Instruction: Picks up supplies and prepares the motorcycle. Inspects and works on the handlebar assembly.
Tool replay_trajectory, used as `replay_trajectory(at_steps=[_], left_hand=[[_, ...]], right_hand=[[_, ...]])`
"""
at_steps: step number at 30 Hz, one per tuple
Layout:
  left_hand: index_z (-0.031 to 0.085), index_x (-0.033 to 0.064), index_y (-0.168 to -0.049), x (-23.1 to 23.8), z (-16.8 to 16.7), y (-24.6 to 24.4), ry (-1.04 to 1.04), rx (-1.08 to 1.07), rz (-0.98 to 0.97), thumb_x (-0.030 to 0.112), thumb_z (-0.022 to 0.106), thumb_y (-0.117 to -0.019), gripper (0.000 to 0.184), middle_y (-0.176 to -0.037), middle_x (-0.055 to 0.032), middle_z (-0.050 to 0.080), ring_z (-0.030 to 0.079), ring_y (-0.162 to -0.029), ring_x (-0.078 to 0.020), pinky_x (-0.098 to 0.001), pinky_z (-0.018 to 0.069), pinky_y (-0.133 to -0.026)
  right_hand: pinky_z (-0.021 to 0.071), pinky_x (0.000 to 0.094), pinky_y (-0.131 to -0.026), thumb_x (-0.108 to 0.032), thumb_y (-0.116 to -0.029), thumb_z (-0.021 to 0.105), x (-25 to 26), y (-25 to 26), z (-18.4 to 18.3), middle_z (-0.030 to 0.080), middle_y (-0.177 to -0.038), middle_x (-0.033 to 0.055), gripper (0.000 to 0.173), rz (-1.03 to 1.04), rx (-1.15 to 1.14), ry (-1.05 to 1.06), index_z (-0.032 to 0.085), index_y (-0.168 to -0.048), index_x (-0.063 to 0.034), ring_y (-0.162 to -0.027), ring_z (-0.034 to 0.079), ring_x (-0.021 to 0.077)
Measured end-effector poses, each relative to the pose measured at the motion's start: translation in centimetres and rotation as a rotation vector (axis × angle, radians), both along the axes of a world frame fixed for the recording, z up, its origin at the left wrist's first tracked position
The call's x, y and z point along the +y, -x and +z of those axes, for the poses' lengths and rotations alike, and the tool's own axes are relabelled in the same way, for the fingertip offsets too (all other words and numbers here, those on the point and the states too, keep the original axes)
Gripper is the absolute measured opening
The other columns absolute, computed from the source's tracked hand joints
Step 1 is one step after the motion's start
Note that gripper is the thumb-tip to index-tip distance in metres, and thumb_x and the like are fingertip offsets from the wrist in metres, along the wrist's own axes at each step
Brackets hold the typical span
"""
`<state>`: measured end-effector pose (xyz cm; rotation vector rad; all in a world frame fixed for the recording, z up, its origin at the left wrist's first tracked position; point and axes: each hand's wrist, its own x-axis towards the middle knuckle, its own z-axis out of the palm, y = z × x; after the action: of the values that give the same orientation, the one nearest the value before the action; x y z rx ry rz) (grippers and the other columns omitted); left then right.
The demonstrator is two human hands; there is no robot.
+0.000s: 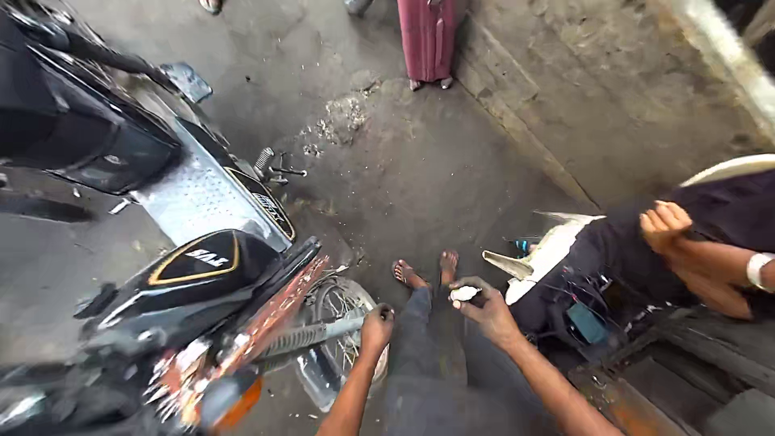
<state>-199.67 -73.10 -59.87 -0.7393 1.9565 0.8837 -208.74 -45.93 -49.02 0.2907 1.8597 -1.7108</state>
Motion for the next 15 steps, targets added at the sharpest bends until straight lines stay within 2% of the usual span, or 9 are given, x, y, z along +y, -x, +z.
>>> replay_trajectory(at_steps=[2, 5, 7, 10, 11, 13, 15], left_hand=[[0.070, 0.0053, -0.120, -0.5, -8.1, 4.0, 0.039, -0.053, 0.005, 0.027, 0.057, -0.1038, 0.030, -0.109, -0.0167, 0.072, 0.070, -0.104, -0.0330, -0.0574, 0.0541, -0.096], [0.070, 0.0049, -0.120, -3.2, -22.2, 10.8, 0.176, -0.057, 0.137, 0.029, 0.058, -0.1041, 0.032, -0.111, -0.0210, 0.072, 0.069, -0.106, -0.0396, -0.0637, 0.0532, -0.095], [0.068, 0.0016, -0.125, -6.4, -31.7, 15.4, 0.285, -0.032, 0.295, 0.031, 0.056, -0.1057, 0.037, -0.119, -0.0261, 0.070, 0.066, -0.113, -0.0449, -0.0668, 0.0505, -0.098], [0.068, 0.0027, -0.125, -13.4, -43.4, 20.9, 0.466, -0.005, 0.414, 0.031, 0.053, -0.1051, 0.038, -0.122, -0.0274, 0.068, 0.065, -0.115, -0.0465, -0.0686, 0.0506, -0.095], [0.068, 0.0030, -0.126, -16.4, -46.5, 22.9, 0.527, 0.016, 0.431, 0.031, 0.052, -0.1049, 0.038, -0.123, -0.0278, 0.068, 0.065, -0.115, -0.0471, -0.0695, 0.0505, -0.094], [0.066, 0.0047, -0.129, -23.0, -50.5, 25.7, 0.651, 0.042, 0.431, 0.029, 0.051, -0.1045, 0.038, -0.128, -0.0274, 0.066, 0.063, -0.119, -0.0474, -0.0702, 0.0497, -0.094], [0.067, 0.0076, -0.129, -29.4, -53.0, 27.3, 0.777, 0.066, 0.427, 0.030, 0.052, -0.1037, 0.037, -0.130, -0.0260, 0.065, 0.062, -0.121, -0.0468, -0.0710, 0.0488, -0.094]], right_hand=[[0.0649, 0.0400, -0.082, -0.003, -0.0872, 0.077, -2.3, 3.8, -6.6, 0.073, -0.115, 0.0053, 0.035, 0.051, -0.034, -0.005, 0.070, -0.120, -0.0124, -0.094, 0.073, 0.0214], [0.0650, 0.0373, -0.079, -0.005, -0.0873, 0.077, -5.7, 10.4, -18.1, 0.073, -0.115, 0.0032, 0.035, 0.150, -0.025, 0.001, 0.071, -0.120, -0.0143, -0.093, 0.073, 0.0196], [0.0648, 0.0349, -0.077, -0.004, -0.0877, 0.076, -7.3, 15.4, -25.9, 0.073, -0.116, 0.0018, 0.034, 0.264, 0.035, 0.006, 0.070, -0.120, -0.0134, -0.092, 0.073, 0.0167], [0.0651, 0.0333, -0.079, -0.003, -0.0876, 0.074, -8.4, 22.3, -34.5, 0.072, -0.119, 0.0024, 0.034, 0.361, 0.120, 0.012, 0.069, -0.120, -0.0118, -0.096, 0.073, 0.0169], [0.0647, 0.0323, -0.079, -0.007, -0.0876, 0.075, -8.2, 24.6, -36.9, 0.072, -0.119, 0.0023, 0.034, 0.367, 0.162, 0.012, 0.069, -0.121, -0.0132, -0.096, 0.072, 0.0170], [0.0639, 0.0280, -0.080, -0.020, -0.0875, 0.078, -7.3, 27.6, -40.8, 0.072, -0.119, -0.0003, 0.037, 0.342, 0.215, -0.018, 0.068, -0.123, -0.0187, -0.097, 0.072, 0.0147], [0.0643, 0.0336, -0.084, -0.025, -0.0848, 0.081, -5.8, 29.1, -44.4, 0.070, -0.119, 0.0039, 0.040, 0.275, 0.213, -0.016, 0.066, -0.120, -0.0150, -0.101, 0.072, 0.0207]])
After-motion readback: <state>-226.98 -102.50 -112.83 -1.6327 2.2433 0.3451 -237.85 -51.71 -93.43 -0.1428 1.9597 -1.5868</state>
